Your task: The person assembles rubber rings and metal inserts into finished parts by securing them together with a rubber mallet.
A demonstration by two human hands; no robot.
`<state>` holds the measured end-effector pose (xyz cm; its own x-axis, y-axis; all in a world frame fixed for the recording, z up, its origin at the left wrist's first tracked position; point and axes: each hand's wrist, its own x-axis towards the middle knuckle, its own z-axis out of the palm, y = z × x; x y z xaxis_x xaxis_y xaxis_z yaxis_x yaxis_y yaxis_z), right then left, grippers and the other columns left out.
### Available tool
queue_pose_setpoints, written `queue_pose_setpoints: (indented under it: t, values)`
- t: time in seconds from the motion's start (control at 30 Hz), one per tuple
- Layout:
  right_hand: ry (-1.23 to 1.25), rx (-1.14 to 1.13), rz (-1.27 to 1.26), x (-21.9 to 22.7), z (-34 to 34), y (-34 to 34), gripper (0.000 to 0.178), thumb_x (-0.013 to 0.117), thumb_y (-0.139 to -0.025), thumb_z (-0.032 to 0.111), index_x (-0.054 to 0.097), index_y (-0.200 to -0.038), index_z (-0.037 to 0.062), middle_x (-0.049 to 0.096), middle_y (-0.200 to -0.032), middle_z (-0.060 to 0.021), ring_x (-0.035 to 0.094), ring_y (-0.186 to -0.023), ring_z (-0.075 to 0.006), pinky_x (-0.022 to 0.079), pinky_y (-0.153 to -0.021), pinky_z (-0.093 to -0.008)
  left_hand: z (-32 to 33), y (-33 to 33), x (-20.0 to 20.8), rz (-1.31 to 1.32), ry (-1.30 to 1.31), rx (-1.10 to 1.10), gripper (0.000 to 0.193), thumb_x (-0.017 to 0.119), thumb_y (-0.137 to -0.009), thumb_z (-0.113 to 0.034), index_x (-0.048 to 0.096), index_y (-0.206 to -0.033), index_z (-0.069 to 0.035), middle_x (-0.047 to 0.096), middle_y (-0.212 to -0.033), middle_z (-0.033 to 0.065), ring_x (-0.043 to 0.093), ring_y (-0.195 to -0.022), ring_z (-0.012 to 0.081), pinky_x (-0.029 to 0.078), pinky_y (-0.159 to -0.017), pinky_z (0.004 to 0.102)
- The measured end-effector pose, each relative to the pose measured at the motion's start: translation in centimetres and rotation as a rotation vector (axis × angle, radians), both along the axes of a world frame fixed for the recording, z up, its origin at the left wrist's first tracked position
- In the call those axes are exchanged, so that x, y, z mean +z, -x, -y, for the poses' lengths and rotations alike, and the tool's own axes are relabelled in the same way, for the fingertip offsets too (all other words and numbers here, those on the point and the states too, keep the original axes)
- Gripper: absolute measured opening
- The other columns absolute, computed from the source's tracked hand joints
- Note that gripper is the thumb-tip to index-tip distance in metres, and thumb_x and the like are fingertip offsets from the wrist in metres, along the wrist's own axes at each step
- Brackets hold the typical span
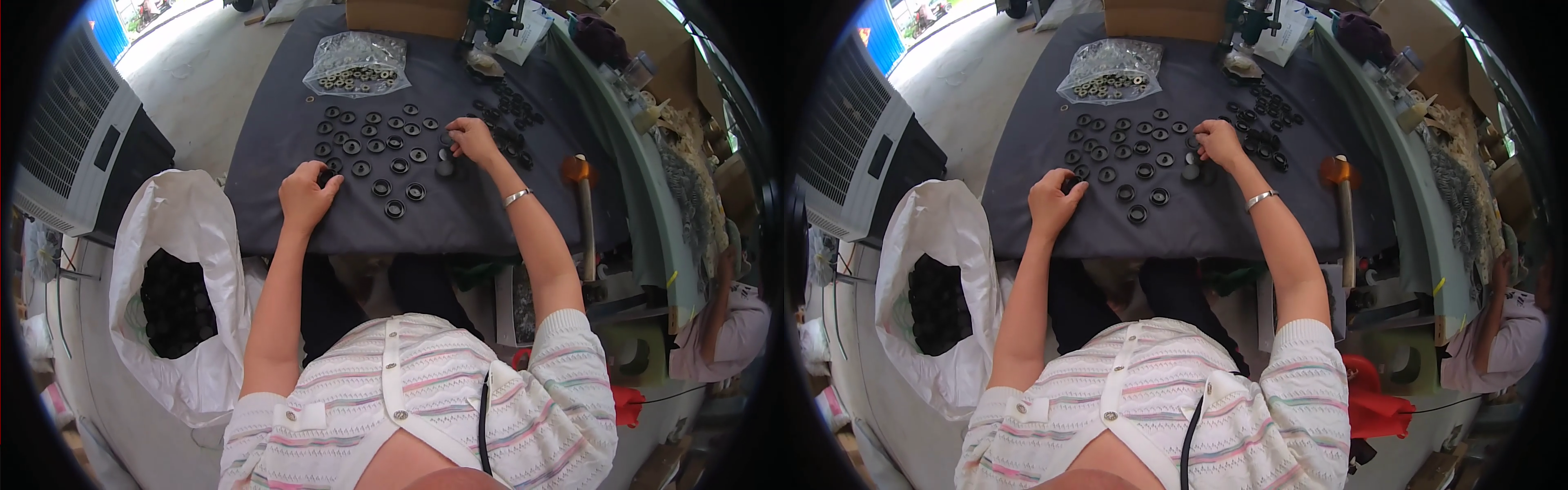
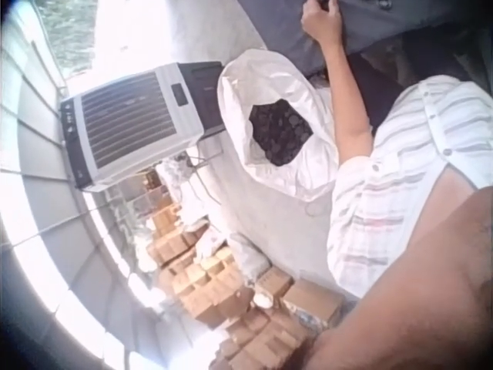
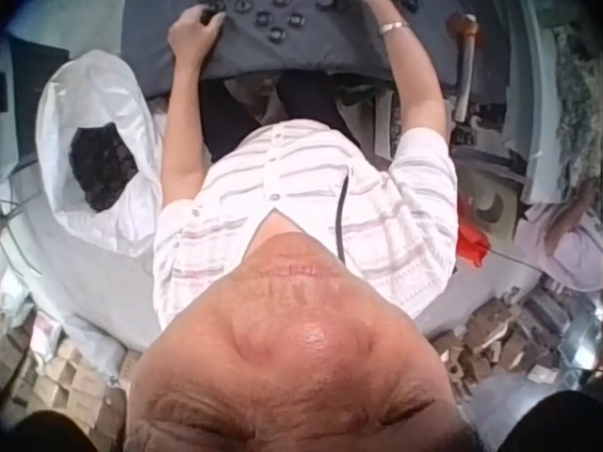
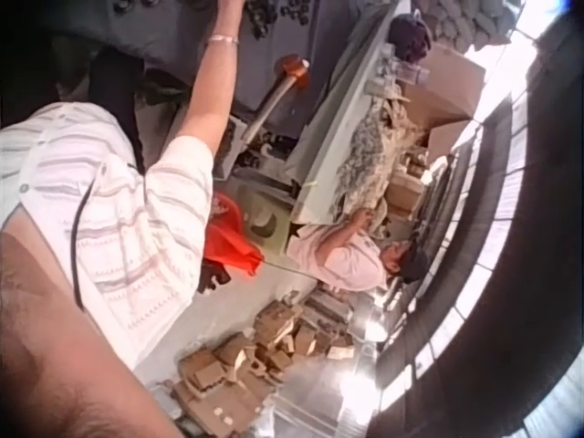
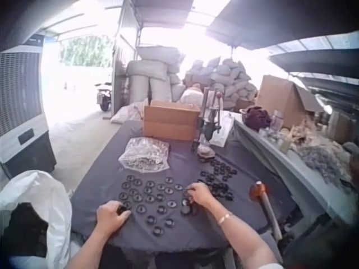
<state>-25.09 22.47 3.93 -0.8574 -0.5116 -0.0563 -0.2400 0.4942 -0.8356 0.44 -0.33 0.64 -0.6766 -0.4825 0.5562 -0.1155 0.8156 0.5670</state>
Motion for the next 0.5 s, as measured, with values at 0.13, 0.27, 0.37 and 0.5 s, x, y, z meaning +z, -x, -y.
queue_pose_setpoints:
  t: [0.13,0.27,0.37,0.5]
  values:
    - [0.003,0.057,-0.079,-0.8,0.8,1.1,0.021,0.063,-0.084,0.013,0.069,-0.098,-0.0022,0.069,-0.087,-0.0175,0.067,-0.079,-0.0292,0.052,-0.073,-0.0382,0.0,0.2,0.0,0.006,0.004,-0.013,0.028,0.078,-0.069,-0.026,0.066,-0.084,-0.006,0.065,-0.08,0.0085,0.065,-0.072,0.0277,0.05,-0.064,0.0372]
    - [-0.366,0.135,-0.477,-0.1,0.2,0.4,0.029,0.07,-0.08,0.027,0.071,-0.088,-0.0012,0.069,-0.088,-0.0176,0.067,-0.081,-0.0302,0.052,-0.073,-0.0385,0.5,0.4,-0.1,0.008,-0.001,0.017,0.028,0.077,-0.07,-0.028,0.066,-0.085,-0.006,0.066,-0.081,0.0084,0.065,-0.072,0.0278,0.05,-0.064,0.0376]
    - [-0.489,0.196,-0.43,2.0,-0.3,-2.0,0.036,0.074,-0.075,0.034,0.07,-0.087,0.0,0.069,-0.088,-0.0177,0.067,-0.084,-0.0311,0.051,-0.075,-0.0388,-0.2,-0.6,-0.2,0.04,0.055,0.026,0.029,0.077,-0.07,-0.029,0.066,-0.085,-0.007,0.066,-0.081,0.008,0.065,-0.073,0.0276,0.051,-0.065,0.0376]
    - [-0.511,0.207,-0.521,0.4,-0.2,-1.9,0.034,0.077,-0.07,0.029,0.07,-0.088,0.0009,0.069,-0.09,-0.0175,0.066,-0.089,-0.0322,0.051,-0.078,-0.0389,0.1,0.1,0.1,0.035,-0.007,0.018,0.028,0.077,-0.07,-0.028,0.067,-0.086,-0.007,0.066,-0.082,0.0072,0.065,-0.074,0.0269,0.051,-0.065,0.0366]
